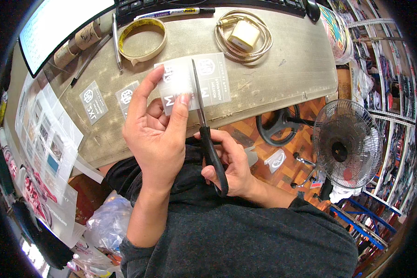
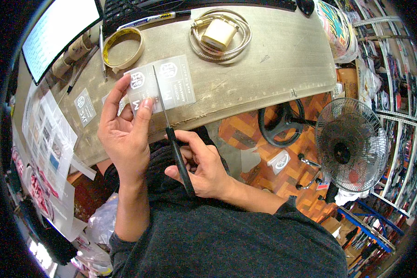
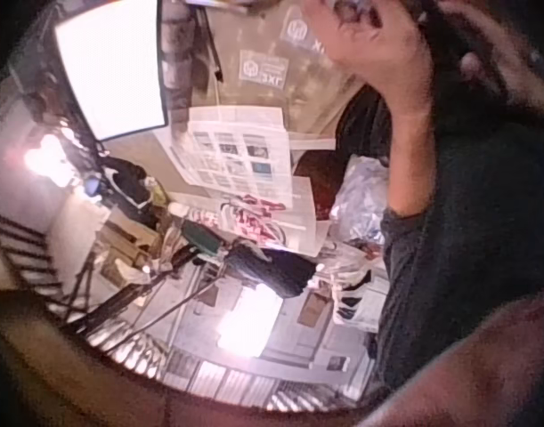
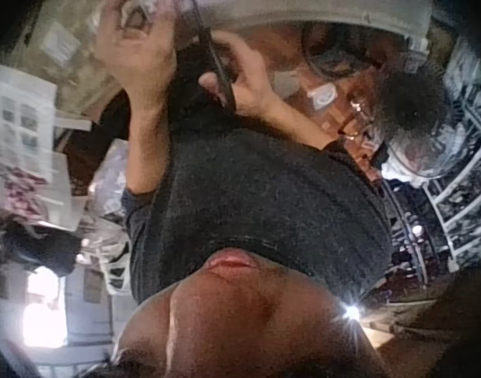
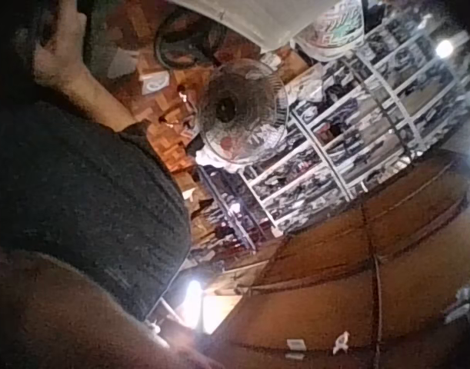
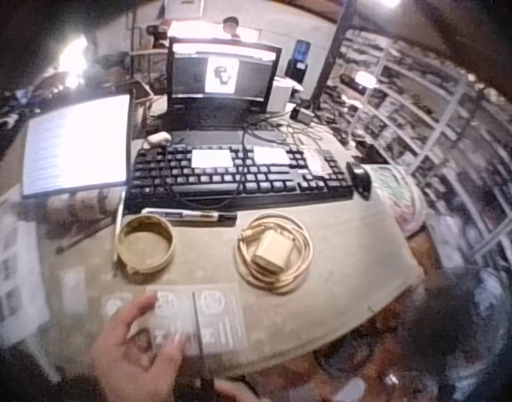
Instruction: The person uses scissors to cut individual stickers from a transparent sheet. They carefully trim around the edges of each sticker, separating them from the backing material and placing the cut pieces on the desk.
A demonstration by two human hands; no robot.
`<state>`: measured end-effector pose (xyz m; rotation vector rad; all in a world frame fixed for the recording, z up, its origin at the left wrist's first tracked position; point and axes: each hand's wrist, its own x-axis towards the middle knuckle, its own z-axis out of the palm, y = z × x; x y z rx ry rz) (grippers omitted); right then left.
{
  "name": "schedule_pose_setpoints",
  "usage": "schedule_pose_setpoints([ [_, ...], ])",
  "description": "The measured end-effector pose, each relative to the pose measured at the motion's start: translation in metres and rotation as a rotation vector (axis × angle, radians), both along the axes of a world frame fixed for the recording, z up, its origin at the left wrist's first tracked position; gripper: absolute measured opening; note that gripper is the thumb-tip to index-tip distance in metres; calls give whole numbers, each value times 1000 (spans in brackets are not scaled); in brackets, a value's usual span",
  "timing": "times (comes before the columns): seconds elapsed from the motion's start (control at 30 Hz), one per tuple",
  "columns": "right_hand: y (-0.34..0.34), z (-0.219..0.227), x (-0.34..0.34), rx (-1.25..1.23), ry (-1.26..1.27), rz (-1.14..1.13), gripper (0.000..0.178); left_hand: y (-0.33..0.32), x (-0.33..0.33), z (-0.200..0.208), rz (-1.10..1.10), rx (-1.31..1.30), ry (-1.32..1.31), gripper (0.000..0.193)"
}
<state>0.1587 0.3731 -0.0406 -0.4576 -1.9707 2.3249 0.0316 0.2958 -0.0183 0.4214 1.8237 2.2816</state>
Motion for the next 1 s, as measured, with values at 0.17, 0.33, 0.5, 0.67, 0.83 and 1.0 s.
schedule_pose_setpoints([
  [0.17, -4, 2, 0, -6, -3, -30, 58, -2, 0, -2, -3, 2, 4, 45],
  [0.33, -6, 2, 2, -1, -45, -62, 56, -1, -1, -1, -22, -14, -13, 44],
  [0.5, -2, 1, 0, -18, -53, -80, 54, 0, 3, 0, -40, -71, -24, 43],
  [0.67, 0, 2, -9, -153, -104, -146, 53, 2, 4, -2, -45, -95, -68, 42],
  [0.83, 27, 1, 14, 86, -24, -171, 53, 5, 2, -4, -31, -304, 181, 41],
  [1.0, 111, 26, 35, 762, -156, -217, 58, 10, -2, -2, -116, -744, 745, 46],
])
